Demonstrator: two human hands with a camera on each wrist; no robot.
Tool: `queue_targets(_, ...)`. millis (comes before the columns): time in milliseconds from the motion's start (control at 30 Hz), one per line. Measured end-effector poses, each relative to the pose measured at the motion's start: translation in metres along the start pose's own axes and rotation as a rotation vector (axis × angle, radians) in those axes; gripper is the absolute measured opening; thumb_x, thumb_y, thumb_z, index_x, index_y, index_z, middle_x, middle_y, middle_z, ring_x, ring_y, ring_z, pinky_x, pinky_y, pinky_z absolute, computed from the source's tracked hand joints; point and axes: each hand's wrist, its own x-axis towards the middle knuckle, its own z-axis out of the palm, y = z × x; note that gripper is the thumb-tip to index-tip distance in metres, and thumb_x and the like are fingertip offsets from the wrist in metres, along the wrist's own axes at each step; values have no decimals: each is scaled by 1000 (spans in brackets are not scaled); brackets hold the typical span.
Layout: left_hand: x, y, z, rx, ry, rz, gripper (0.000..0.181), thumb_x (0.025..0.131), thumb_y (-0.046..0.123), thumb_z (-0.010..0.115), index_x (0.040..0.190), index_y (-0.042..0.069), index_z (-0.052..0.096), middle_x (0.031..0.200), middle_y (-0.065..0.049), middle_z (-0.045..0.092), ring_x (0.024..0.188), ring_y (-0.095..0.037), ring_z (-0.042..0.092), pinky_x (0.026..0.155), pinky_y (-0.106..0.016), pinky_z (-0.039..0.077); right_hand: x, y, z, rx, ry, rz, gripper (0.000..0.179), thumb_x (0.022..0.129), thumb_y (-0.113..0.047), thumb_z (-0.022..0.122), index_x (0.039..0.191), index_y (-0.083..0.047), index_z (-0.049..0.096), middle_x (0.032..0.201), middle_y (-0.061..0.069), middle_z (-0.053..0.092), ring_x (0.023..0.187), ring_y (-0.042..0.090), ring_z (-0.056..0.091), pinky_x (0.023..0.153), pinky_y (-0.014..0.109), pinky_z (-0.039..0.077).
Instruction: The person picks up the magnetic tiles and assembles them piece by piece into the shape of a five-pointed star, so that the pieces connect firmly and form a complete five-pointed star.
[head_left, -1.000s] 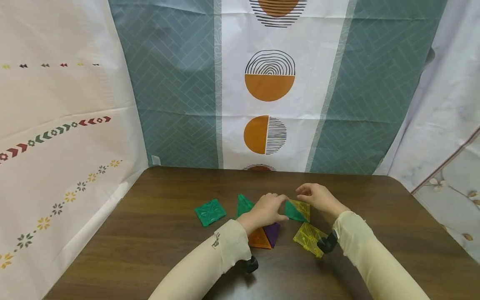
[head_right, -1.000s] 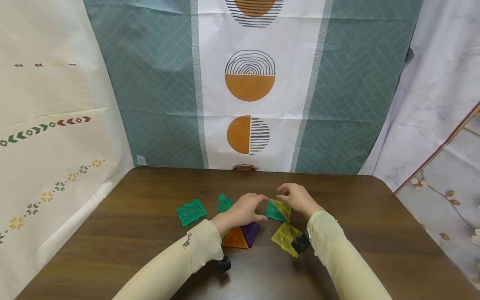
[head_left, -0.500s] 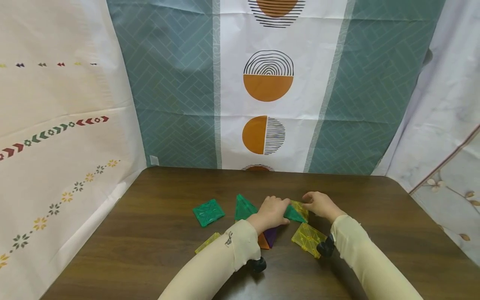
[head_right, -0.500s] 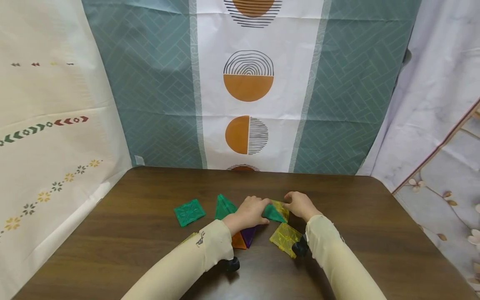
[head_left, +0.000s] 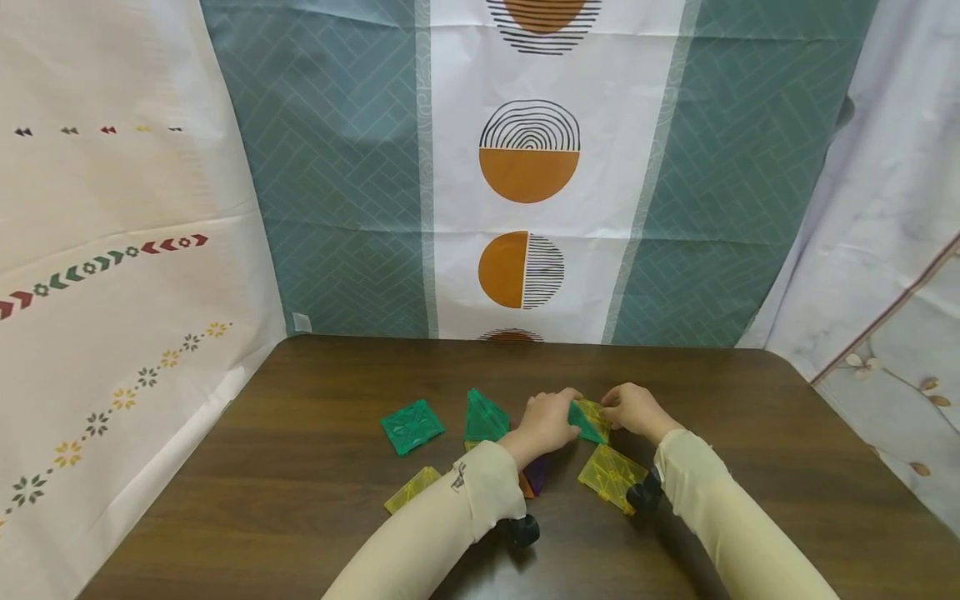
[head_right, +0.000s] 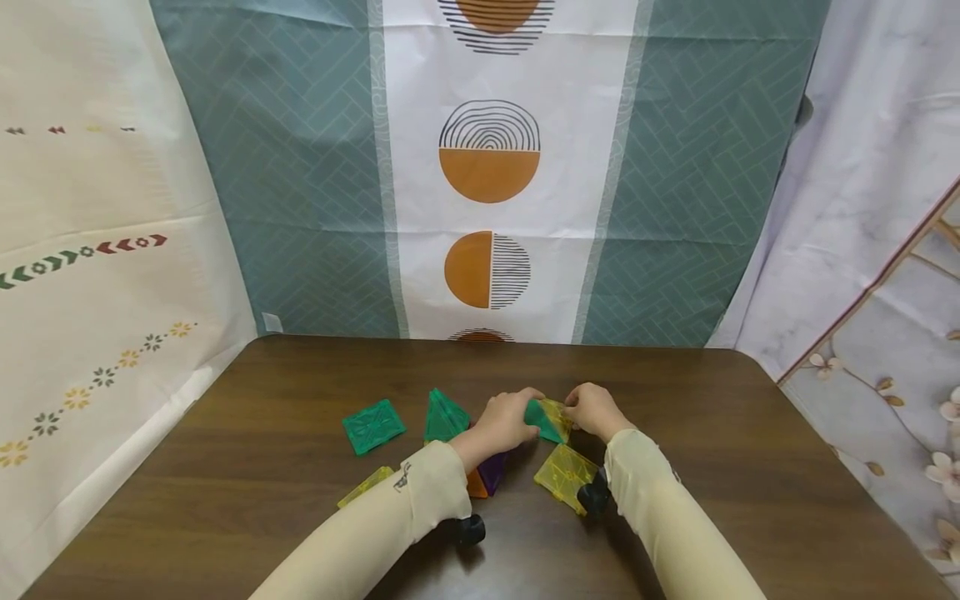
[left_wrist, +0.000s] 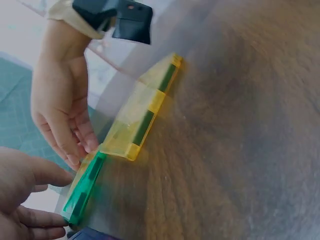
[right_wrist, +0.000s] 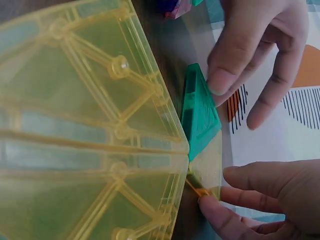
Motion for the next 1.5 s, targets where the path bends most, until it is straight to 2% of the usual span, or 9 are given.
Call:
queue_targets(133, 1, -1, -1, -172, 7, -35, 48, 88, 21, 71, 133, 18, 55, 118, -4, 68, 97, -22, 63, 87, -32, 50, -2, 4, 2, 69, 13, 2, 26, 90, -8, 60, 107, 11, 63, 101, 25, 68, 69, 18, 69, 74, 40, 58)
queue_targets(267, 2, -2, -2, -291, 10, -41, 46, 89, 17, 69, 133, 15, 54, 123, -9, 64, 83, -18, 59, 73, -28, 50, -4, 8, 4, 153, 18, 15, 25, 91, -8, 60, 107, 12, 62, 104, 26, 66, 73, 21, 71, 83, 46, 56)
queue_targets(433, 2, 0, -4, -307, 43, -32, 44, 90, 14, 67, 133, 16, 55, 130, -9, 60, 100, -20, 61, 81, -28, 51, -7, 11, 4, 252, 33, 14, 22, 92, -6, 59, 105, 12, 61, 102, 25, 65, 76, 22, 71, 84, 45, 56)
queue_targets(700, 1, 3, -9, -253, 76, -10, 41, 92, 8, 62, 132, 16, 56, 127, -8, 62, 76, -13, 55, 66, -20, 44, -11, 13, 3, 386, 35, -46, 27, 95, -8, 57, 112, 13, 59, 98, 21, 65, 75, 16, 65, 75, 34, 59)
queue_targets(900, 0, 7, -15, -285, 113, 38, 34, 93, 6, 61, 126, 12, 60, 118, -11, 64, 70, -12, 52, 63, -20, 44, -10, 5, 0, 410, 54, -96, 27, 96, -6, 56, 112, 14, 60, 89, 16, 66, 67, 10, 61, 70, 32, 58)
queue_targets(1067, -2, 9, -16, -307, 106, 22, 29, 93, 6, 60, 122, 8, 65, 115, -12, 62, 64, -11, 44, 55, -18, 37, -11, 1, 2, 392, 40, -97, 26, 95, -4, 55, 112, 15, 60, 86, 14, 67, 65, 10, 61, 70, 32, 58)
queue_targets(1167, -3, 9, -18, -317, 117, 15, 30, 92, 3, 60, 121, 8, 65, 118, -13, 62, 69, -11, 46, 57, -17, 38, -13, 2, 1, 395, 52, -99, 25, 95, -3, 55, 112, 15, 59, 86, 14, 66, 64, 9, 61, 69, 31, 58)
queue_targets(1333, -3, 7, -25, -383, 146, 3, 37, 88, -4, 59, 122, 9, 64, 122, -12, 63, 101, -20, 61, 71, -21, 46, -15, 1, -6, 424, 75, -101, 27, 96, -4, 55, 114, 15, 58, 86, 14, 65, 65, 9, 62, 69, 30, 58)
queue_targets(1500, -3, 3, -34, -475, 162, 5, 42, 87, -9, 53, 125, 9, 61, 126, -12, 63, 118, -28, 59, 89, -32, 54, -18, -3, -15, 487, 86, -110, 28, 96, -4, 55, 115, 16, 56, 85, 8, 64, 65, 7, 61, 67, 23, 57)
